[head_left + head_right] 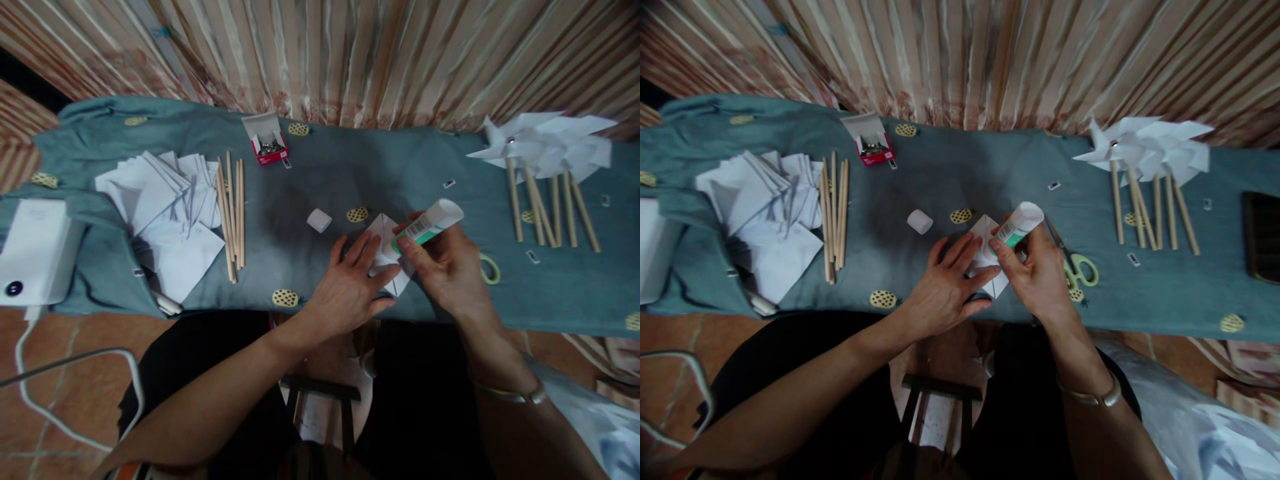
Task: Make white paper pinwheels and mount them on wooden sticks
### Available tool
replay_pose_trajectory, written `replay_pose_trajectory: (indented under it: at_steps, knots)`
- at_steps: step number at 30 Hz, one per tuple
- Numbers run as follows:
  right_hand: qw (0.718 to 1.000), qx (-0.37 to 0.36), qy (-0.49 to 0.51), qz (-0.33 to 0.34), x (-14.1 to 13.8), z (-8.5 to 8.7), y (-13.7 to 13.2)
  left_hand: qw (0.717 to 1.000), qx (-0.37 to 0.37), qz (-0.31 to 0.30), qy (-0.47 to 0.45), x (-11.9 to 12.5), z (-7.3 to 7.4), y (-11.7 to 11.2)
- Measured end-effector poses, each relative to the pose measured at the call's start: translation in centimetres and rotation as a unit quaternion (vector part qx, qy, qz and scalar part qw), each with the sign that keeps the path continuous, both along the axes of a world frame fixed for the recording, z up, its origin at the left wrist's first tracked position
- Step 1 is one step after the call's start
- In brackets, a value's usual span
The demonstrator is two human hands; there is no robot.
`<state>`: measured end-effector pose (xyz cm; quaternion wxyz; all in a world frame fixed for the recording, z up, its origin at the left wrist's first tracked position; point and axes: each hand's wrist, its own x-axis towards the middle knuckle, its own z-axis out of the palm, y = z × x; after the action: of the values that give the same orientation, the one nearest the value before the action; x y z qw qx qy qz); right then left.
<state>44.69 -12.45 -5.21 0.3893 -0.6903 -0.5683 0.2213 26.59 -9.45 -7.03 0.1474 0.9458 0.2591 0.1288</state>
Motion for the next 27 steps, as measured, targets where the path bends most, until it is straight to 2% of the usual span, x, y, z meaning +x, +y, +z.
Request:
replay_pose_trajectory:
  at_steps: [3, 10, 20, 27]
  knots:
    - [1.000, -0.015, 0.013, -0.007, -0.4, 0.4, 0.1, 1.000, 0.005, 0.003, 0.002, 0.0, 0.0, 0.0]
    - [0.997, -0.055, -0.052, 0.004, -0.6, 1.4, 0.1, 1.000, 0.006, 0.002, 0.011, 0.1, 0.1, 0.0]
    - [0.992, -0.039, -0.111, 0.040, -0.7, 2.1, -0.3, 1.000, 0.004, -0.002, 0.012, 0.0, 0.1, 0.0]
    - [0.990, -0.049, -0.124, 0.036, -0.6, 2.2, -0.5, 1.000, 0.001, -0.003, 0.013, 0.0, 0.0, 0.0]
